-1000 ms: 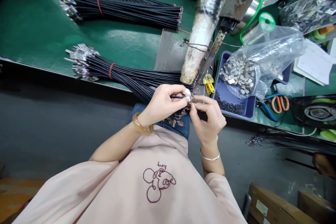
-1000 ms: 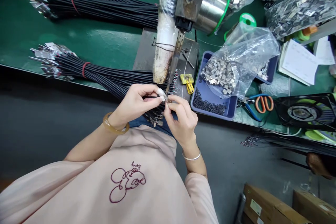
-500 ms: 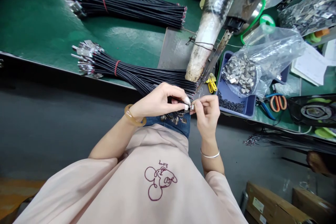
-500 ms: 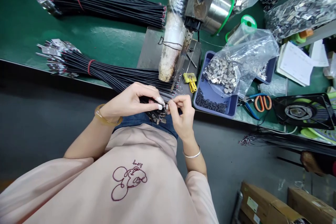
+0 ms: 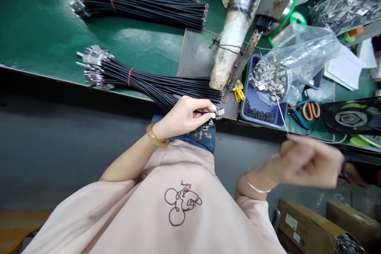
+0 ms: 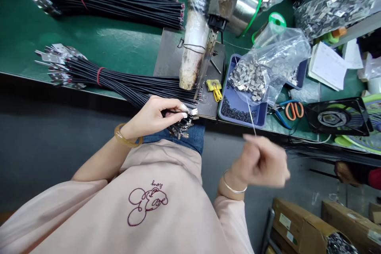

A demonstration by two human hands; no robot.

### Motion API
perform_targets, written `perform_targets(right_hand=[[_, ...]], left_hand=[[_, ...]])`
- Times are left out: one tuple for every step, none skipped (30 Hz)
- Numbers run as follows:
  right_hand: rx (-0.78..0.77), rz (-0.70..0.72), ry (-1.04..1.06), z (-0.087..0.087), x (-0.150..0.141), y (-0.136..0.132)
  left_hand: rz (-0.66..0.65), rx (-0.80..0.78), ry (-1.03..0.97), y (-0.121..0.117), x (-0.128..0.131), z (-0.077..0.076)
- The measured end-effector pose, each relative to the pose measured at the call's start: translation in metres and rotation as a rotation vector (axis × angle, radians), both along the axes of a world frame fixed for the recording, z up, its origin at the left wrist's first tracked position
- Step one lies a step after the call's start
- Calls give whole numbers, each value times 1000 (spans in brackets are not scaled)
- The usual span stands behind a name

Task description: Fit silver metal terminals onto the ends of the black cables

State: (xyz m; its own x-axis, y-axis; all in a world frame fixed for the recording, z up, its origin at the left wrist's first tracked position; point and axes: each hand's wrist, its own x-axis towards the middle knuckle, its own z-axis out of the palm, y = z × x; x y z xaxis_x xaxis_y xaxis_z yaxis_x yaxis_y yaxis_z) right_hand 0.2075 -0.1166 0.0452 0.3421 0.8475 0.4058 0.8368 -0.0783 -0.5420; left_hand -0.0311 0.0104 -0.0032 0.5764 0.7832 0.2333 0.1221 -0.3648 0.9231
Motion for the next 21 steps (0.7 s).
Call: perform_targets(right_hand=[[32,-58,-46,0,6,8],[19,-117,-152,-2,14,18],[-83,-79,-229,-5,22,29],[-180,-20,-273,-10,31,39],[-248,11,-294,-15,40,48],[-281,19,-291,-19,49,56],[-312,32,-265,-23,56,63],[-339,38,-230,-26,62,68],[-367,42,-195,-28,66,72],[-397,50,-164,-29,69,75],[-430,61,-142,-29,71,78],[-461,75,-129,-28,71,80],[-486,93,-124,-27,70,81],[-496,105,-124,-26,69,82],[-487,106,-128,-25,66,82],[-452,86,-129,-24,62,80],[-386,51,-120,-23,56,78],[-296,5,-93,-22,49,75],[-185,-43,-34,-22,41,71],[-65,-69,56,-22,32,67],[34,-61,165,-22,22,62]], left_hand=[[-1,-3,-5,0,1,1],[-2,1,-10,0,1,1],[-5,12,-16,0,2,2],[-11,28,-17,0,2,2],[-20,47,-14,0,2,2],[-34,63,-3,1,2,2],[-51,72,12,1,1,2],[-66,70,25,2,1,2],[-78,54,32,3,0,3],[-85,25,32,4,0,3],[-84,-15,22,5,0,3],[-80,-59,6,5,1,4],[-73,-103,-13,5,2,4],[-67,-143,-29,5,3,4],[-62,-175,-41,5,4,4],[-57,-195,-49,5,6,3],[-49,-205,-50,4,8,3],[-33,-205,-46,3,10,2],[-11,-195,-36,2,12,1],[18,-180,-26,2,14,-1],[48,-163,-18,1,15,-2]])
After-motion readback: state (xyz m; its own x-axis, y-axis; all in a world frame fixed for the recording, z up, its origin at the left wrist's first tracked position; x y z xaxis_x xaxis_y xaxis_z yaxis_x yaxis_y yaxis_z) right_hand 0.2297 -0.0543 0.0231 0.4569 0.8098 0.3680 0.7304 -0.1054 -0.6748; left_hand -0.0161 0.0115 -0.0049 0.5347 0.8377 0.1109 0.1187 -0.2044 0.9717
